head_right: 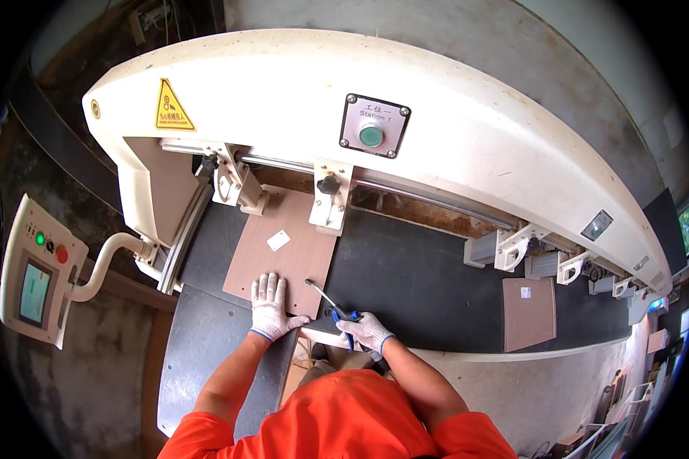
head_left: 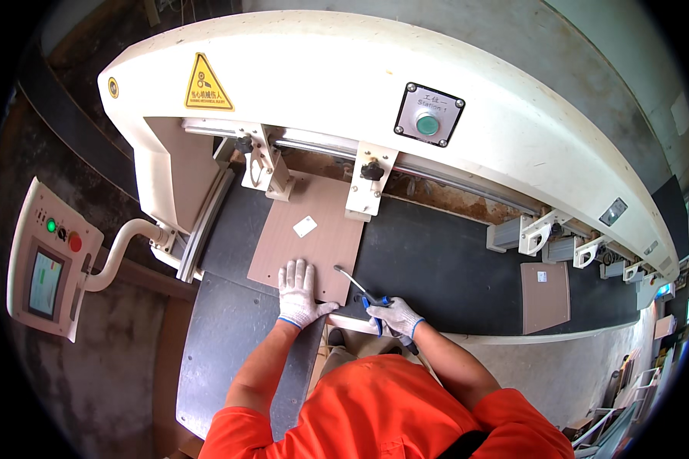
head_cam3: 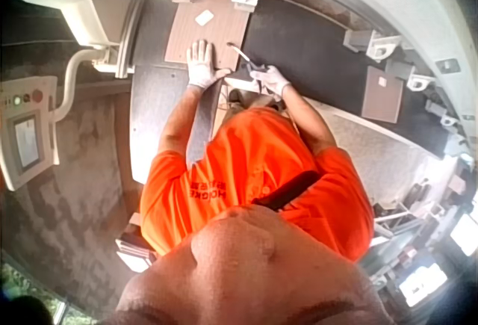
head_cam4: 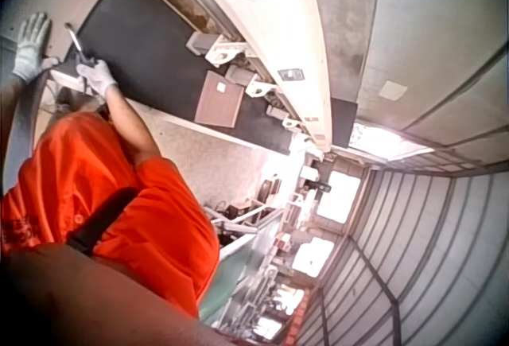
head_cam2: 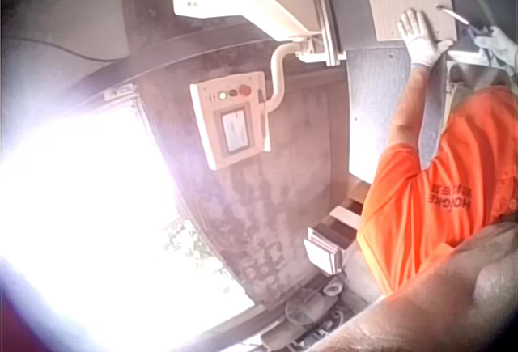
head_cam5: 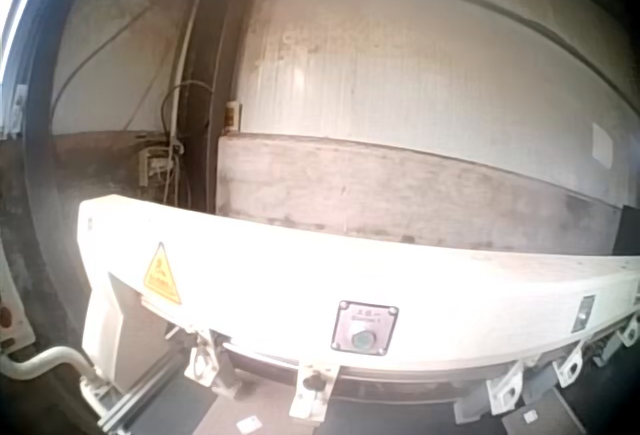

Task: The person places rectangular brown boards onto a machine table and uses a handheld tool to press down on specific spots, likely to punch holes. The person then removes the boards and stacks them on a nearby table, repeating the process for multiple units.

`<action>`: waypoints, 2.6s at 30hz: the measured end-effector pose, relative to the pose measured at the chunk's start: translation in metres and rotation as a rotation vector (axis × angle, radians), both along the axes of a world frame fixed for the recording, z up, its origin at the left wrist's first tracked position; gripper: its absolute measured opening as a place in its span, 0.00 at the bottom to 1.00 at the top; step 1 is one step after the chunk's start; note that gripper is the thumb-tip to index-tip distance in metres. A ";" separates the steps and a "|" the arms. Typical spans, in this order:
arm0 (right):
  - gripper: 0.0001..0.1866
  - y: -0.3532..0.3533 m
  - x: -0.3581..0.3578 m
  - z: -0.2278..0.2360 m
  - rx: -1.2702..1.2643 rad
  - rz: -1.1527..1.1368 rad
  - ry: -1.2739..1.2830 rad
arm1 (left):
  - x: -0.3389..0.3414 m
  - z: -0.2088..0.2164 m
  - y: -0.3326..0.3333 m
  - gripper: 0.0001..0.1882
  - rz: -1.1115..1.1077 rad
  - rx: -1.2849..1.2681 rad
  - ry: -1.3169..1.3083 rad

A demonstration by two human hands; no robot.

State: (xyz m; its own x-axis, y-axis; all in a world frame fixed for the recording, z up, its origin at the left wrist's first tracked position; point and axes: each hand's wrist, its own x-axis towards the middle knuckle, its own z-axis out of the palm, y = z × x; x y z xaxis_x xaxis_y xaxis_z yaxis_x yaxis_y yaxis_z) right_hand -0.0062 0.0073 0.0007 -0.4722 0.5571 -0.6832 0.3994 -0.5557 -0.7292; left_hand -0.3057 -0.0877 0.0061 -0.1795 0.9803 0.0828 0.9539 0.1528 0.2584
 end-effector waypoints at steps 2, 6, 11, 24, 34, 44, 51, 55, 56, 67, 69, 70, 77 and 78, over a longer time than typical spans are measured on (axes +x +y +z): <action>0.14 -0.001 -0.001 0.003 0.005 0.004 -0.004 | 0.000 0.000 0.000 0.74 0.000 0.006 0.008; 0.14 -0.001 0.001 -0.001 -0.016 -0.018 0.024 | 0.000 -0.001 0.001 0.68 -0.012 0.050 -0.003; 0.14 0.004 0.000 0.011 -0.022 -0.038 0.043 | -0.048 -0.003 0.033 0.51 0.232 0.175 -0.144; 0.08 0.041 0.077 0.079 0.102 -0.106 -0.031 | 0.174 0.001 -0.132 0.47 0.373 0.174 -0.393; 0.20 0.044 0.146 0.115 0.291 0.321 -0.396 | 0.299 -0.002 -0.143 0.19 0.936 -0.037 -1.876; 0.16 0.057 0.066 0.133 0.469 0.713 -0.382 | 0.298 -0.002 -0.141 0.19 0.909 -0.068 -1.927; 0.19 0.057 0.062 0.132 0.490 0.706 -0.403 | 0.292 0.000 -0.141 0.20 0.870 -0.078 -1.960; 0.21 0.059 0.069 0.124 0.497 0.723 -0.461 | 0.299 -0.009 -0.143 0.19 0.904 -0.009 -2.035; 0.21 0.060 0.068 0.124 0.502 0.732 -0.467 | 0.301 -0.010 -0.144 0.19 0.916 0.016 -2.042; 0.10 0.061 0.073 0.082 0.304 0.637 -0.079 | 0.293 -0.006 -0.147 0.18 1.219 0.555 -1.335; 0.09 0.049 0.056 0.077 0.277 0.715 -0.056 | 0.334 0.003 -0.163 0.17 1.382 1.074 -1.759; 0.16 0.051 0.047 0.086 0.237 0.893 -0.115 | 0.363 -0.010 -0.171 0.17 1.418 1.206 -1.762; 0.24 -0.089 0.056 0.104 0.335 1.622 -0.003 | 0.561 -0.064 -0.287 0.14 1.813 1.561 -1.663; 0.19 -0.114 0.068 0.097 0.283 1.669 0.006 | 0.592 -0.077 -0.303 0.15 1.857 1.570 -1.691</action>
